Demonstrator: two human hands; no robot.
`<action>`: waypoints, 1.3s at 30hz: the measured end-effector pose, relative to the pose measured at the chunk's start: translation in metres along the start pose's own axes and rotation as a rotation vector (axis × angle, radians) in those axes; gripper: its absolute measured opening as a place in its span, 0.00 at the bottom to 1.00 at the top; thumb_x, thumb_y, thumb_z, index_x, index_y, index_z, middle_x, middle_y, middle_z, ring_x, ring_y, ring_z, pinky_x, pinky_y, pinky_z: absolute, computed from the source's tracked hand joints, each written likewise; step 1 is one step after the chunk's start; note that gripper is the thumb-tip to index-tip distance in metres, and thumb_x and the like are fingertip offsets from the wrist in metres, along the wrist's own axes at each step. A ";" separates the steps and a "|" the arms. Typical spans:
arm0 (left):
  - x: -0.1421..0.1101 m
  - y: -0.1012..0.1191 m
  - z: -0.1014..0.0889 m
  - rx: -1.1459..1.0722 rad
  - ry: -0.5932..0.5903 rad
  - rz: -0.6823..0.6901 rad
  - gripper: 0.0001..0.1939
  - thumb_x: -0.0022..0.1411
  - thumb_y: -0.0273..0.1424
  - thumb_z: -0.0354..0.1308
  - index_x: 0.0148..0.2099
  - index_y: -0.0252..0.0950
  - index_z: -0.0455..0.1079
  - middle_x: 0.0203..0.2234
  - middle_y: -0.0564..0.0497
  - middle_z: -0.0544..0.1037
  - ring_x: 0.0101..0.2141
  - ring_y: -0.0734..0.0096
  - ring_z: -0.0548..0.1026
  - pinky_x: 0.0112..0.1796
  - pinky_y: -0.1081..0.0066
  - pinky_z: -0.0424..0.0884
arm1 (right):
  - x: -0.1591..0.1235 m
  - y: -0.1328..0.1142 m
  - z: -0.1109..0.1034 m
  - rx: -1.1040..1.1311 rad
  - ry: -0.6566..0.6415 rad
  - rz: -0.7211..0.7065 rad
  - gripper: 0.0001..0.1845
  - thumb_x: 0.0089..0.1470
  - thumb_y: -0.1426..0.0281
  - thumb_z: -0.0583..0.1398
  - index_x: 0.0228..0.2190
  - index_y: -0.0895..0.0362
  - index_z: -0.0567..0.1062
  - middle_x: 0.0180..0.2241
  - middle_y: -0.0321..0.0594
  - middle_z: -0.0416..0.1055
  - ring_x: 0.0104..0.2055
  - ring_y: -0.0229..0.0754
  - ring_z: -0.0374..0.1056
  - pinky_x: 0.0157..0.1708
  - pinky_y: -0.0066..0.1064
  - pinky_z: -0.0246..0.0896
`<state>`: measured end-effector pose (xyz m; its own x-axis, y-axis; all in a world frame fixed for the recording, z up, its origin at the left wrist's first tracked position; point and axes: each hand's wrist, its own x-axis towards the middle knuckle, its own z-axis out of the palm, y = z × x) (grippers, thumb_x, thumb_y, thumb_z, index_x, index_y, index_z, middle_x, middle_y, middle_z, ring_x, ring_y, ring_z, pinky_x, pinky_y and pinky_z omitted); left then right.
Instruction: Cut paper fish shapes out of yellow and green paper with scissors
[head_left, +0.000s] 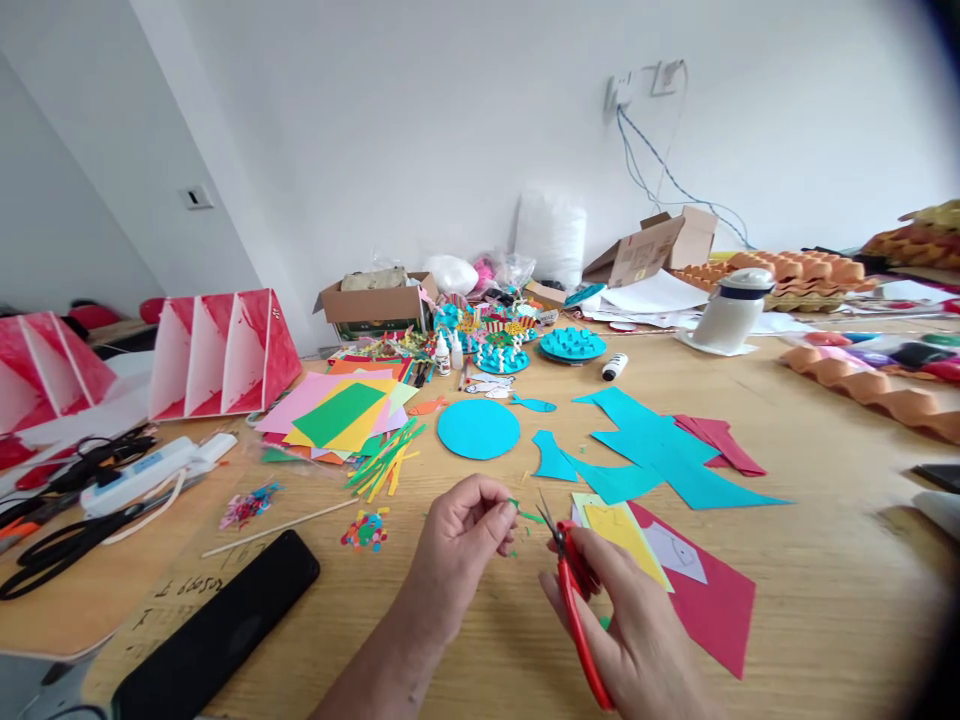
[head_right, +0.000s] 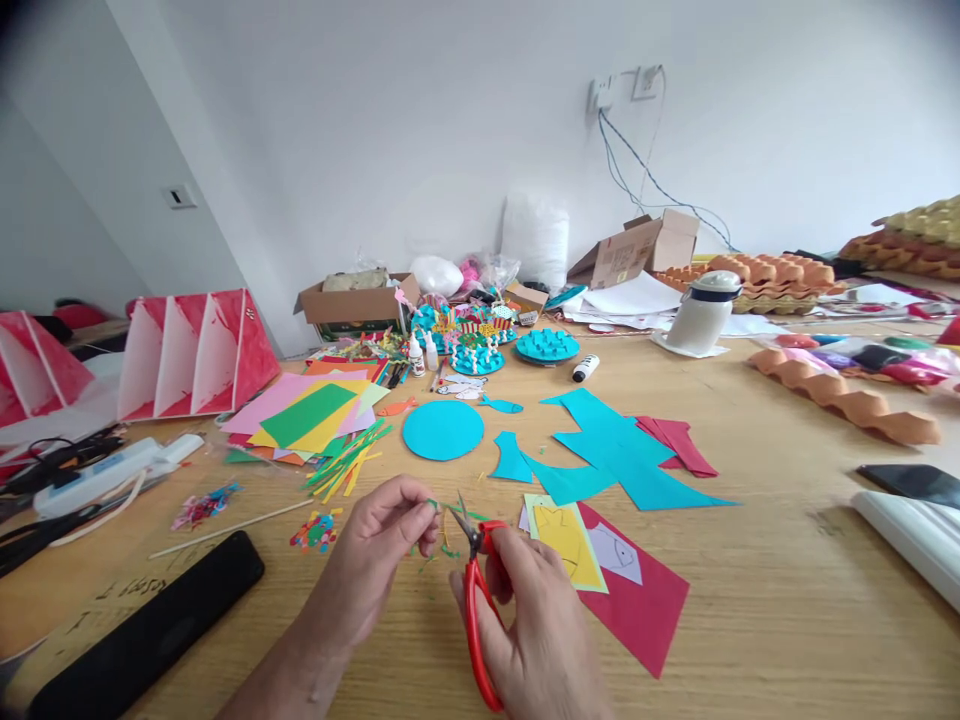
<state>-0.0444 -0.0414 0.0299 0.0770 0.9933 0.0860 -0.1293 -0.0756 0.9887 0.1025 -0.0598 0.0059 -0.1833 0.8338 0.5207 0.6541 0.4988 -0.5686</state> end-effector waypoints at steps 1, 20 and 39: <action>-0.001 0.000 0.000 -0.019 -0.005 0.007 0.08 0.53 0.33 0.55 0.27 0.33 0.64 0.19 0.55 0.66 0.23 0.77 0.64 0.25 0.77 0.62 | -0.003 0.001 0.001 -0.018 -0.006 -0.023 0.12 0.54 0.65 0.50 0.21 0.54 0.61 0.17 0.35 0.64 0.19 0.38 0.62 0.18 0.28 0.58; -0.008 -0.001 0.000 0.040 -0.071 0.013 0.07 0.55 0.33 0.54 0.29 0.33 0.63 0.21 0.54 0.67 0.24 0.76 0.65 0.27 0.76 0.63 | -0.001 -0.001 0.008 -0.082 -0.024 -0.093 0.09 0.54 0.68 0.53 0.24 0.56 0.66 0.18 0.37 0.67 0.23 0.42 0.64 0.22 0.30 0.59; -0.005 -0.001 -0.004 0.084 -0.094 0.010 0.07 0.55 0.33 0.54 0.29 0.34 0.62 0.20 0.55 0.65 0.24 0.76 0.64 0.27 0.76 0.62 | -0.009 0.009 0.003 -0.159 -0.115 -0.077 0.08 0.54 0.67 0.54 0.26 0.56 0.69 0.20 0.38 0.69 0.22 0.41 0.66 0.20 0.28 0.60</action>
<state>-0.0485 -0.0461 0.0280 0.1692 0.9802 0.1031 -0.0471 -0.0965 0.9942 0.1076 -0.0617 -0.0055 -0.3133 0.8208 0.4777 0.7409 0.5259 -0.4177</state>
